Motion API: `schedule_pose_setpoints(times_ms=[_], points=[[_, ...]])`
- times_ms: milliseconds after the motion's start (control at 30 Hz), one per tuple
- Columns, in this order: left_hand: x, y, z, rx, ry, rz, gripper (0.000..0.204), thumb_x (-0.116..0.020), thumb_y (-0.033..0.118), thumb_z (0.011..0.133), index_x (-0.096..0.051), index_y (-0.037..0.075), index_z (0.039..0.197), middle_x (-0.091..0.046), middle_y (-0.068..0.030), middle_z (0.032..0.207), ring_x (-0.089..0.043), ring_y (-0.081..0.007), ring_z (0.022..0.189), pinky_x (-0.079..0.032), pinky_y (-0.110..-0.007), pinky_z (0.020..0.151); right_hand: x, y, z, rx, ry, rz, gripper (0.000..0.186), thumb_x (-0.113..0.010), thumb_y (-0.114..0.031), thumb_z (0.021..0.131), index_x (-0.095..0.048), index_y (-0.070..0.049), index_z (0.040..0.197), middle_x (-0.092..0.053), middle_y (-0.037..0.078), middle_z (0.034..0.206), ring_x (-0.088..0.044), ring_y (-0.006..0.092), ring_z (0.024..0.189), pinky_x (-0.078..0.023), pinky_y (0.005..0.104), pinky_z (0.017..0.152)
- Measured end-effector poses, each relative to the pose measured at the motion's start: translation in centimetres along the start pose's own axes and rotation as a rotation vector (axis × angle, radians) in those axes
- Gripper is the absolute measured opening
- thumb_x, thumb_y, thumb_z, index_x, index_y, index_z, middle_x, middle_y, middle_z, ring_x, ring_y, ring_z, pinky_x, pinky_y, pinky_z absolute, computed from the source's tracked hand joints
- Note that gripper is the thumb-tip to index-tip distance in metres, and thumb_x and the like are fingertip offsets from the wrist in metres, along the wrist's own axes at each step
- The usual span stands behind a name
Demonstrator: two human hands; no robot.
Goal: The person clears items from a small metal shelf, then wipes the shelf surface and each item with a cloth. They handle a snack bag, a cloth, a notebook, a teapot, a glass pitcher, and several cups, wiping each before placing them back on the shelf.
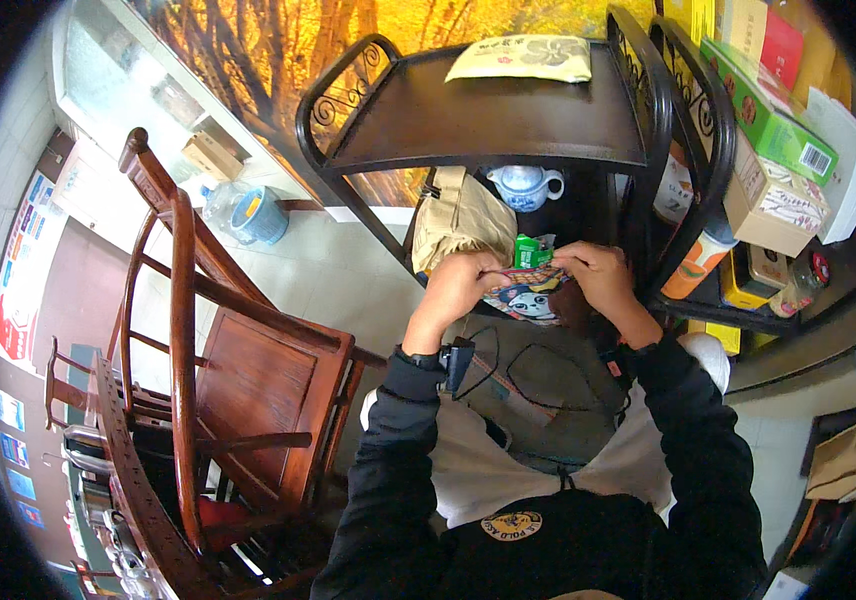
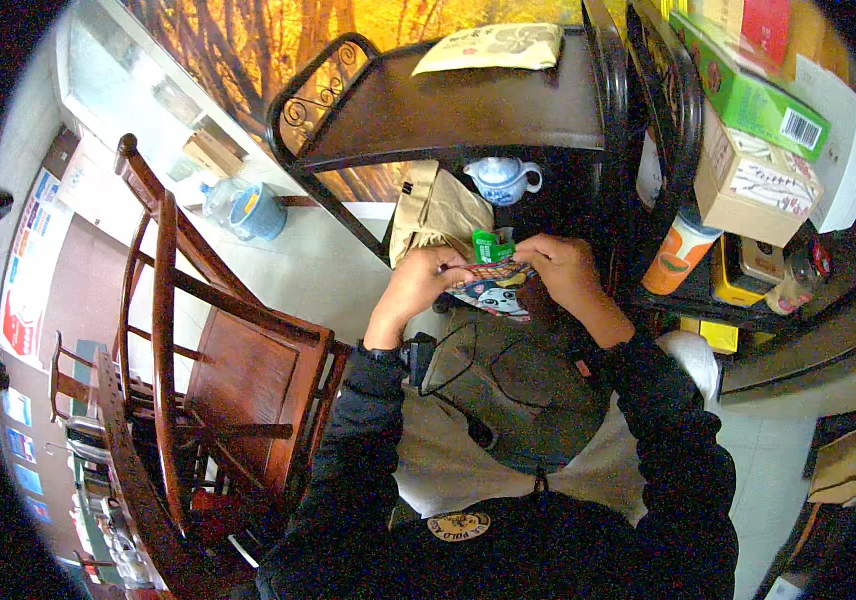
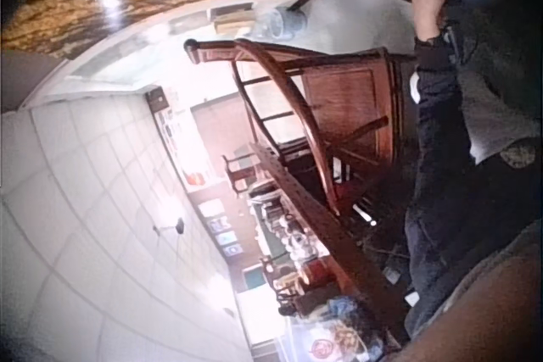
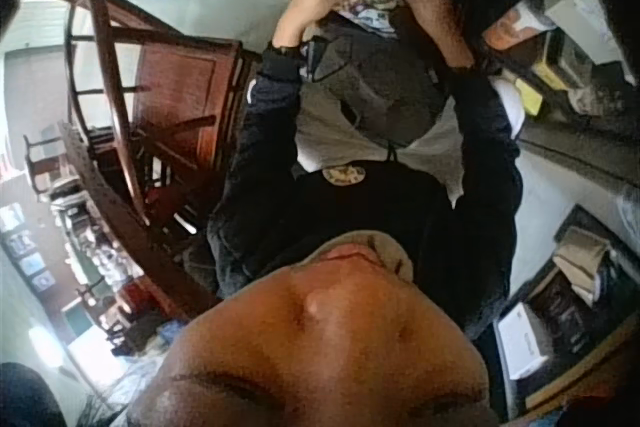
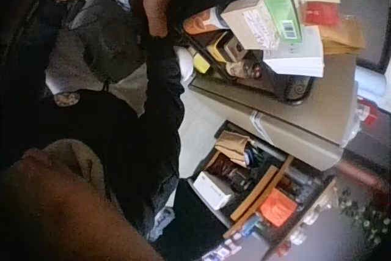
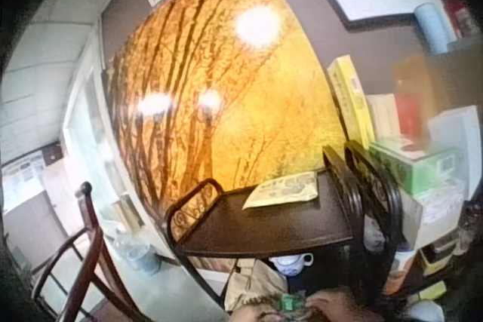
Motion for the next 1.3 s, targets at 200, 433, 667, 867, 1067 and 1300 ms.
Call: schedule_pose_setpoints(times_ms=[200,433,667,867,1067,1300], points=[[5.1,3.1,-0.1,-0.119,0.153,0.086,0.01,-0.065,0.015,0.077,-0.063,0.006,0.076,-0.06,-0.0103,0.074,-0.058,-0.0302,0.075,-0.046,-0.037,0.065,2.2,-3.2,1.8,0.022,0.054,0.003,0.009,-0.064,0.0,0.081,-0.067,0.002,0.089,-0.067,0.007,0.074,-0.059,0.0078,0.064,-0.047,0.0223,0.057],[14.6,10.7,0.3,-0.369,0.276,0.398,0.009,-0.065,0.014,0.077,-0.062,0.005,0.077,-0.057,-0.0101,0.074,-0.056,-0.0296,0.076,-0.045,-0.037,0.067,2.4,-12.9,4.7,0.282,-0.056,-0.232,0.004,-0.058,-0.001,0.083,-0.06,0.001,0.086,-0.064,0.017,0.076,-0.063,0.028,0.061,-0.047,0.0317,0.054],[24.3,16.2,0.8,-0.372,0.482,0.329,0.005,-0.065,0.008,0.079,-0.066,0.007,0.084,-0.058,-0.0064,0.075,-0.061,-0.0197,0.071,-0.049,-0.03,0.057,4.7,-24.4,11.1,0.533,0.049,-0.441,0.005,-0.056,-0.009,0.079,-0.055,-0.004,0.081,-0.059,0.017,0.072,-0.059,0.0384,0.069,-0.045,0.0437,0.057],[30.8,14.7,1.5,-0.34,0.734,-0.451,0.011,-0.063,0.007,0.085,-0.066,-0.002,0.09,-0.065,-0.0033,0.081,-0.058,-0.007,0.075,-0.046,-0.02,0.064,7.0,-28.4,18.1,0.455,0.234,-0.135,0.016,-0.061,-0.017,0.084,-0.058,-0.002,0.081,-0.055,0.016,0.064,-0.054,0.024,0.057,-0.043,0.034,0.056],[33.3,13.8,2.8,-0.396,0.845,-0.374,0.011,-0.062,0.008,0.086,-0.066,-0.003,0.087,-0.063,-0.0015,0.079,-0.051,-0.0048,0.067,-0.039,-0.018,0.061,6.2,-28.5,22.6,0.433,0.1,-0.223,0.017,-0.06,-0.017,0.088,-0.06,0.0,0.086,-0.06,0.003,0.073,-0.053,0.0081,0.069,-0.045,0.0254,0.065],[31.5,10.6,6.2,-0.349,0.613,-0.638,0.032,-0.056,0.02,0.092,-0.055,-0.001,0.116,-0.062,-0.0068,0.102,-0.057,-0.013,0.088,-0.045,-0.028,0.083,5.0,-25.8,27.8,0.382,0.127,-0.079,0.016,-0.06,-0.018,0.088,-0.063,-0.002,0.089,-0.061,0.0,0.077,-0.052,0.007,0.072,-0.043,0.0244,0.067]])
Point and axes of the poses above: each hand's wrist, its own z-axis towards the middle knuckle, its own x-axis out of the back of the hand, y = z × x, the point moved 9 cm from there along z, towards the middle knuckle
